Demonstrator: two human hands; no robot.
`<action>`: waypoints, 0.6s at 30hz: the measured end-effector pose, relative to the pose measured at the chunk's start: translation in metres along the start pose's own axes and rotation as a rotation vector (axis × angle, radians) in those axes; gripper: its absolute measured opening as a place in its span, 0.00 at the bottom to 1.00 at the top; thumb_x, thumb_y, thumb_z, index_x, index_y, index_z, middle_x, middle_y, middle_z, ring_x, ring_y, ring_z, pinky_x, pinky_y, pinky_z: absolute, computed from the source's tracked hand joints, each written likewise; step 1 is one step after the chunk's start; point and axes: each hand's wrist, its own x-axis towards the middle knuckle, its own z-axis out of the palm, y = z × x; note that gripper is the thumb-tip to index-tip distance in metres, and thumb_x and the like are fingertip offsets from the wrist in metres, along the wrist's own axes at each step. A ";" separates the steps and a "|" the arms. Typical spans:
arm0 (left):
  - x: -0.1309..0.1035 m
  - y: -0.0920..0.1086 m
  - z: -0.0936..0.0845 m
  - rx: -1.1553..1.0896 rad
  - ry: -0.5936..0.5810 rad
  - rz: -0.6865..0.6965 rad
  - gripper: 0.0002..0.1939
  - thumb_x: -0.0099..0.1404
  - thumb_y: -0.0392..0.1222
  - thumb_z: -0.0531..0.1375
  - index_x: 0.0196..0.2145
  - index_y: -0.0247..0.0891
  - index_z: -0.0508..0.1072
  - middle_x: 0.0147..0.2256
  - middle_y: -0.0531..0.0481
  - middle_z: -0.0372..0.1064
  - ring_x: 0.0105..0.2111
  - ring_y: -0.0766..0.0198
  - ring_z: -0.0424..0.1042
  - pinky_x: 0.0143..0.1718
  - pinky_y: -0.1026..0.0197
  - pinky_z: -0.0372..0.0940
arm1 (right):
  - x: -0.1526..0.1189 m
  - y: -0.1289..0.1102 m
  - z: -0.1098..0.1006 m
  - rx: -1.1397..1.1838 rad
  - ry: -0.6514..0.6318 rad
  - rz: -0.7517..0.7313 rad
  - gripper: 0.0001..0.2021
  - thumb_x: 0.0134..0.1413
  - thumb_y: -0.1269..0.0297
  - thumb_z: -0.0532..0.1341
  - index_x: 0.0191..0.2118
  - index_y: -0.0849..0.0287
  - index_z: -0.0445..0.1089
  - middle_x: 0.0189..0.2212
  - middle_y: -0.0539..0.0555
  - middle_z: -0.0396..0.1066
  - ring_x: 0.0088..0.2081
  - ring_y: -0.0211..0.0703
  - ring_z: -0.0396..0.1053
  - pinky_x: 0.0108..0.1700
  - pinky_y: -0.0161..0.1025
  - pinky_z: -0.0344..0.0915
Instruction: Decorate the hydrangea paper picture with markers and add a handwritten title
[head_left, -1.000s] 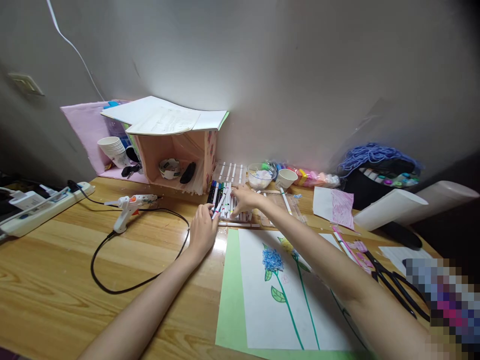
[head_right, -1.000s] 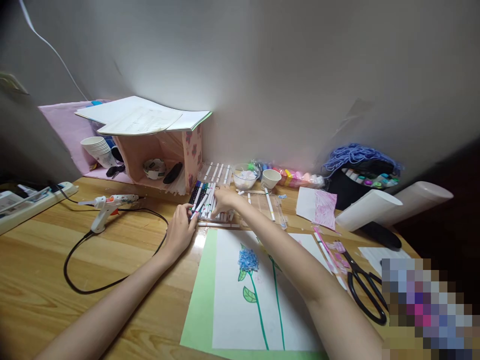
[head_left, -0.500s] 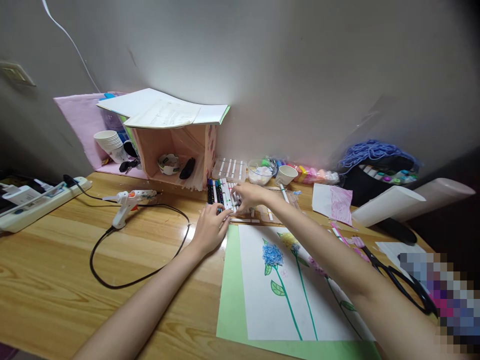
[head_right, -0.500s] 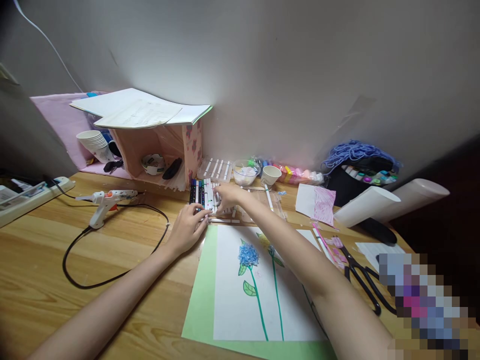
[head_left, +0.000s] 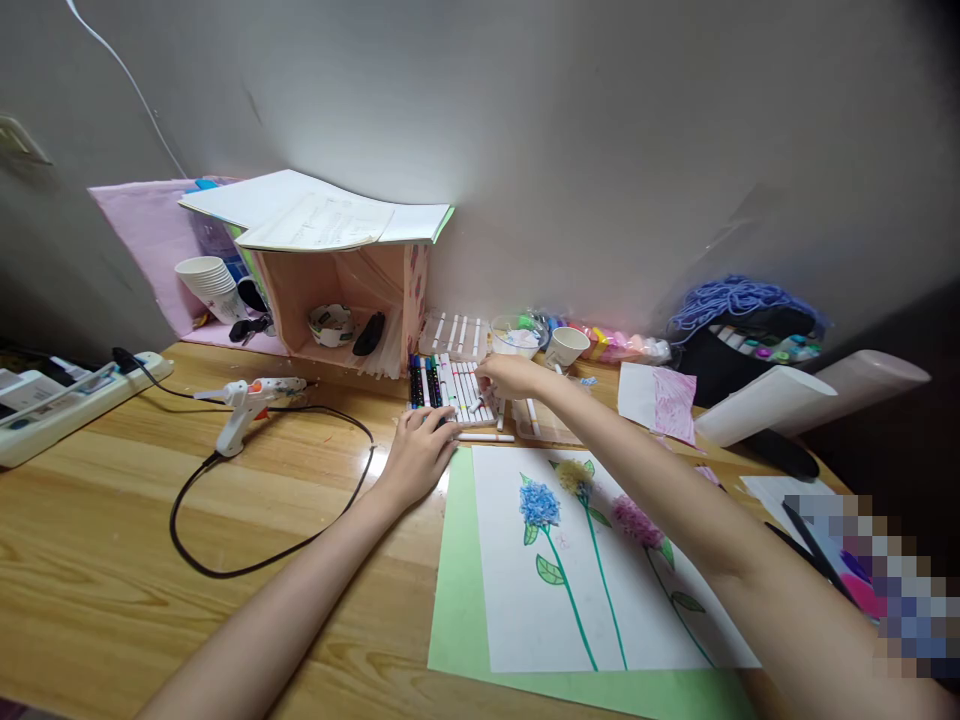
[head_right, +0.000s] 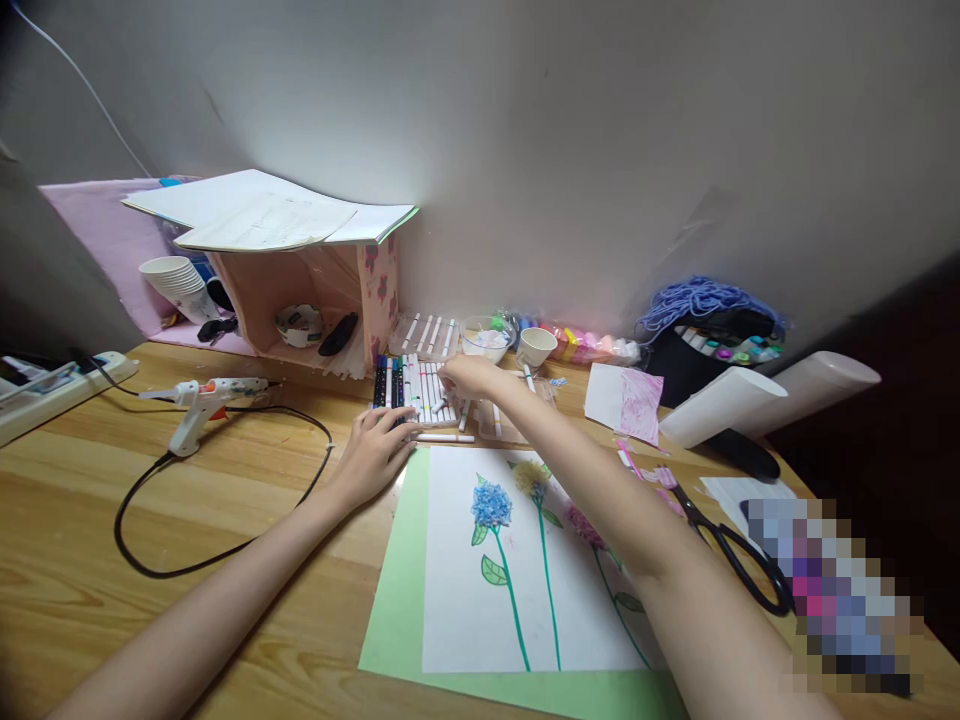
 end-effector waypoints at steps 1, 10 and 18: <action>0.000 -0.001 0.001 0.004 0.005 -0.003 0.11 0.66 0.39 0.54 0.46 0.46 0.70 0.53 0.51 0.65 0.50 0.56 0.60 0.51 0.50 0.53 | 0.000 0.003 0.002 -0.003 0.010 -0.007 0.11 0.45 0.78 0.58 0.35 0.60 0.72 0.38 0.58 0.73 0.40 0.46 0.69 0.33 0.34 0.56; 0.003 -0.003 0.002 0.032 0.055 -0.060 0.10 0.65 0.39 0.57 0.44 0.40 0.69 0.49 0.46 0.67 0.49 0.54 0.62 0.48 0.51 0.58 | -0.009 -0.006 -0.001 0.005 0.019 -0.084 0.07 0.47 0.68 0.61 0.35 0.59 0.73 0.37 0.55 0.74 0.39 0.44 0.68 0.33 0.33 0.56; 0.003 -0.002 0.002 0.030 0.054 -0.065 0.12 0.62 0.40 0.60 0.45 0.39 0.69 0.49 0.46 0.66 0.50 0.53 0.61 0.49 0.52 0.58 | -0.006 -0.020 -0.012 0.005 -0.093 -0.024 0.16 0.38 0.59 0.68 0.37 0.59 0.73 0.36 0.55 0.74 0.35 0.45 0.69 0.28 0.34 0.54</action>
